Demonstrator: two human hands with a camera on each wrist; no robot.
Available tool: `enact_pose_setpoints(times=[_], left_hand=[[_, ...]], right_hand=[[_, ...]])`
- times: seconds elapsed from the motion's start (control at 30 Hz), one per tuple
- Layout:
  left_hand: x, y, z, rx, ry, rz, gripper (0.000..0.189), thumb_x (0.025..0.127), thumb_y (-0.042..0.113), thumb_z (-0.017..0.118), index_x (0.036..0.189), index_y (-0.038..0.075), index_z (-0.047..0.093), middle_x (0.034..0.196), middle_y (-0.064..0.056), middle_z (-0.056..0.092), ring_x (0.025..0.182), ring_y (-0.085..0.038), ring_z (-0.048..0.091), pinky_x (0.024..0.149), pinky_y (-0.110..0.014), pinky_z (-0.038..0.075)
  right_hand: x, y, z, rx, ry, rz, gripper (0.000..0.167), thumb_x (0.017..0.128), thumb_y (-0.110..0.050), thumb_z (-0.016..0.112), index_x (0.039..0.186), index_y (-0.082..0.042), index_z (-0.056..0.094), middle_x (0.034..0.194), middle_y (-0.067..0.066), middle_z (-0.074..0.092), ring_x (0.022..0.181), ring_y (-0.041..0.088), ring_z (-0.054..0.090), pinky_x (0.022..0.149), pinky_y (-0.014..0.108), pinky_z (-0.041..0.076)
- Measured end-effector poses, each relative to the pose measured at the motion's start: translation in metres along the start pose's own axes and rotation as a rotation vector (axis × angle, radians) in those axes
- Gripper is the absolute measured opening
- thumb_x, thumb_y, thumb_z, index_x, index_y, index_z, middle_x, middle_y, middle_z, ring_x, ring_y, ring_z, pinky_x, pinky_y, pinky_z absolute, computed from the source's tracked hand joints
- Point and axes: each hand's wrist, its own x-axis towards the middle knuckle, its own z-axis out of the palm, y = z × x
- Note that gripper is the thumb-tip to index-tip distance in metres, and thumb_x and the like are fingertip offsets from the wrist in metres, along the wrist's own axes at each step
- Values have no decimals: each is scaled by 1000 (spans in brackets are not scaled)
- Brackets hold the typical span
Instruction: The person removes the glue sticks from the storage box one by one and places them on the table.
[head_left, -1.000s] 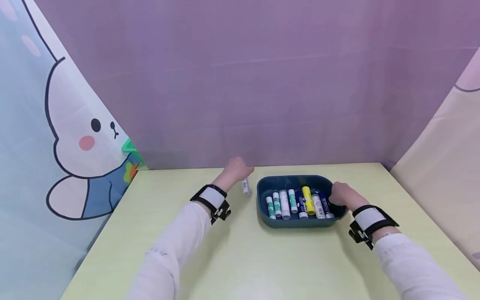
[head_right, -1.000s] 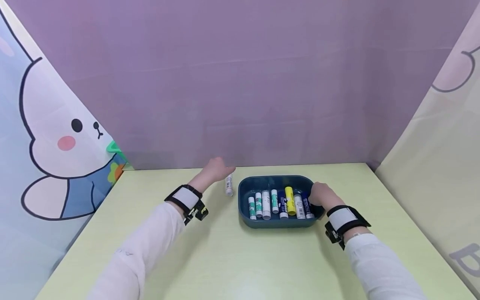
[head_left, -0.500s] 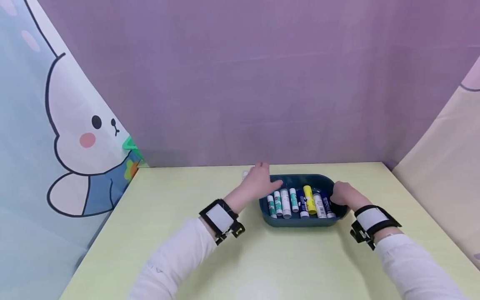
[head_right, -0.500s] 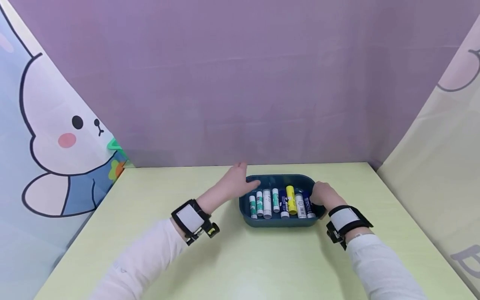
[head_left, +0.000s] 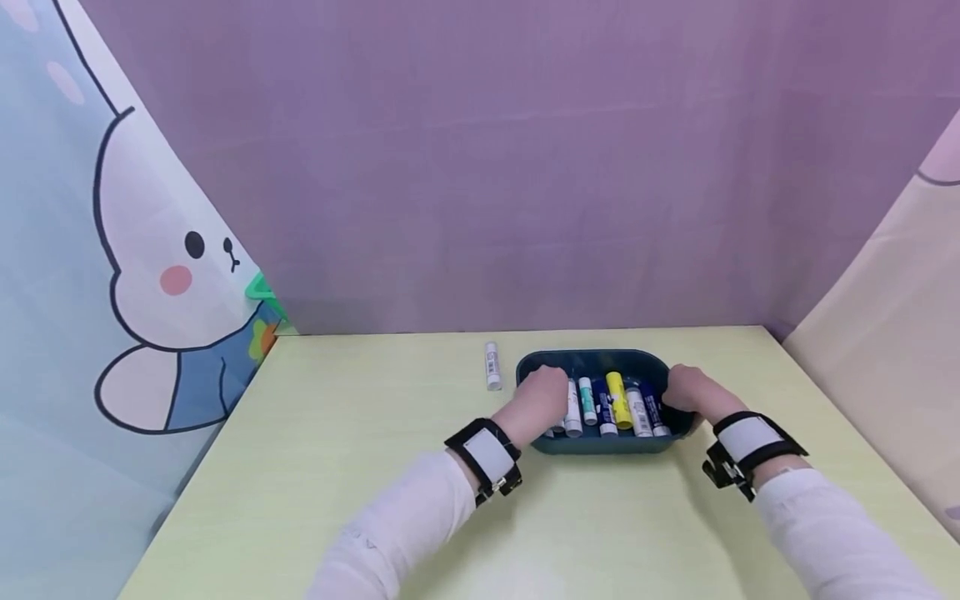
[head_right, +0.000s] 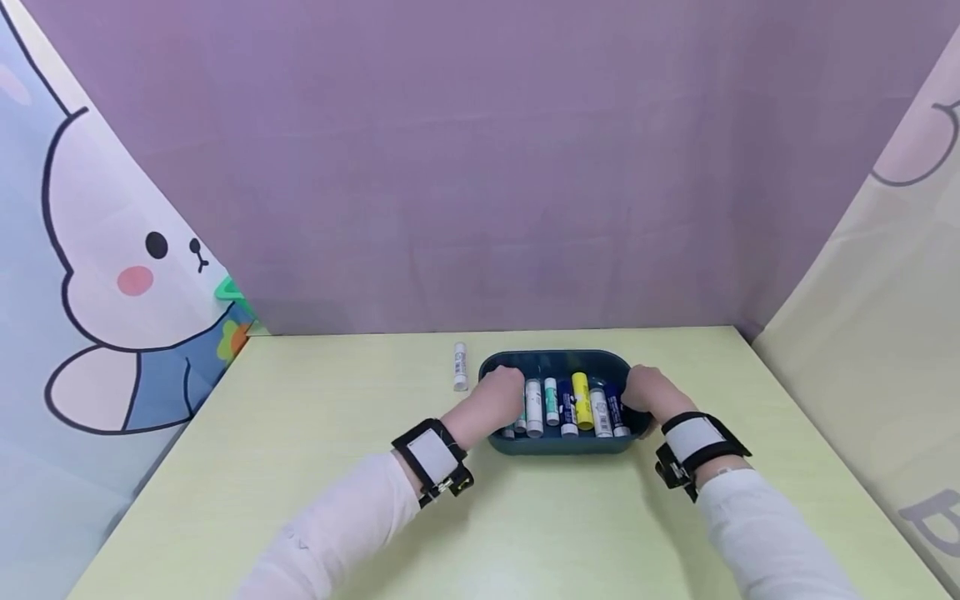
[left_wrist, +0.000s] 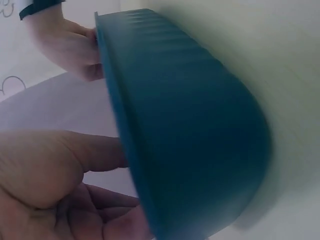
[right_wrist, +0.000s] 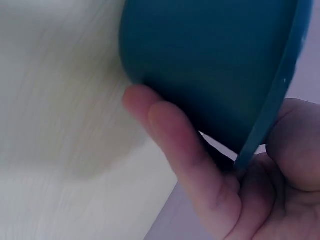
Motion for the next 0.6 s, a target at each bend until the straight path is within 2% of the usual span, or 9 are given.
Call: enact_pose_setpoints(times=[0.13,0.23,0.37,0.5,0.6], left_hand=[[0,0,8,44,19,9,21,95,10,54,77,6,66,61,-2,57,44,-8,45,38,-20,34],[-1,1,11,88,18,-6,18,94,12,57,82,6,69,69,-2,63,48,-8,49,42,-20,39],[0,6,17,170,4,-75,14,92,17,60,90,8,71,87,-2,70,60,-8,60,48,-21,47],[2,12,26,276,5,-156,26,93,21,59,111,6,68,114,-7,67,54,-9,60,42,-20,44],[6,16,30,275,3,-203,36,93,23,59,123,3,61,125,-9,62,54,-9,60,43,-20,46]], right_hand=[[-3,3,-1,89,-31,5,29,82,1,46,103,21,42,90,38,54,50,34,65,48,35,55],[-3,4,-3,103,-64,9,34,86,-5,49,107,21,42,92,36,55,52,32,66,50,35,55],[-2,2,-11,111,-105,5,40,92,-13,50,111,20,42,91,31,58,55,28,67,53,35,56],[1,-1,-23,125,-138,-18,39,94,-15,47,111,21,46,88,26,62,59,25,68,57,36,57],[4,-3,-32,144,-161,-40,38,95,-11,46,114,22,47,87,25,65,62,23,69,60,36,57]])
